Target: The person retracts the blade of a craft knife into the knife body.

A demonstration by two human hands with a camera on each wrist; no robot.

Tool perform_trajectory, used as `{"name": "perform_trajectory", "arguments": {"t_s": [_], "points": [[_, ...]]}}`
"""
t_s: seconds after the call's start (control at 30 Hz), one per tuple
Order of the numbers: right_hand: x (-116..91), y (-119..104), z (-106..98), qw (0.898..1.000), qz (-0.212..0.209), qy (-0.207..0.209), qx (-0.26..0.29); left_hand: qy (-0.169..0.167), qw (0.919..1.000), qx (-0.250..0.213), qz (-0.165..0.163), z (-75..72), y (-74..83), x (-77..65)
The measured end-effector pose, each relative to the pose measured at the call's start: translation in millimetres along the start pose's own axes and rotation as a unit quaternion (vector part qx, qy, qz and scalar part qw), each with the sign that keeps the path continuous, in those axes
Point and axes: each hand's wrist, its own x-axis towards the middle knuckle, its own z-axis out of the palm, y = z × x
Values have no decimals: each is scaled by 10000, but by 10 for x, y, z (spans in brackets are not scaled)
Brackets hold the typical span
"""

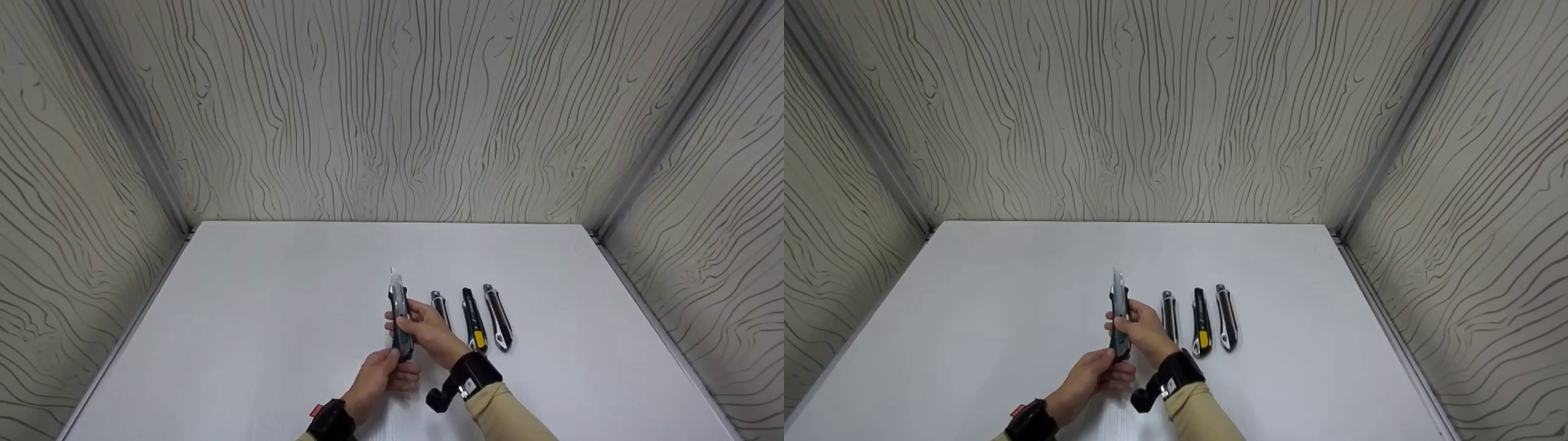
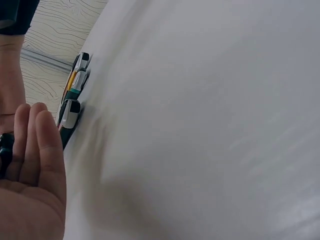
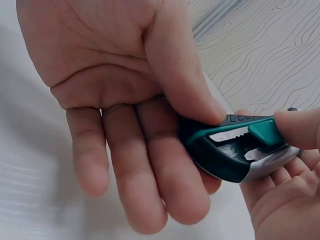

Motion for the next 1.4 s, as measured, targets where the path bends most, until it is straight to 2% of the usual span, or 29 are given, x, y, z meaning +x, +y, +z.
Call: {"name": "perform_trajectory", "arguments": {"t_s": [0.2, 0.97, 1.4], "points": [[-2, -3, 6, 9998, -90, -126, 137, -12, 9999, -37, 141, -1, 1, -12], [-37, -5, 23, 10000, -39, -77, -3, 162, 9998, -63, 41, 15, 1, -2], [-38, -7, 45, 9999, -21, -93, -61, 158, 9998, -14, 109, 1, 15, -9]]}}
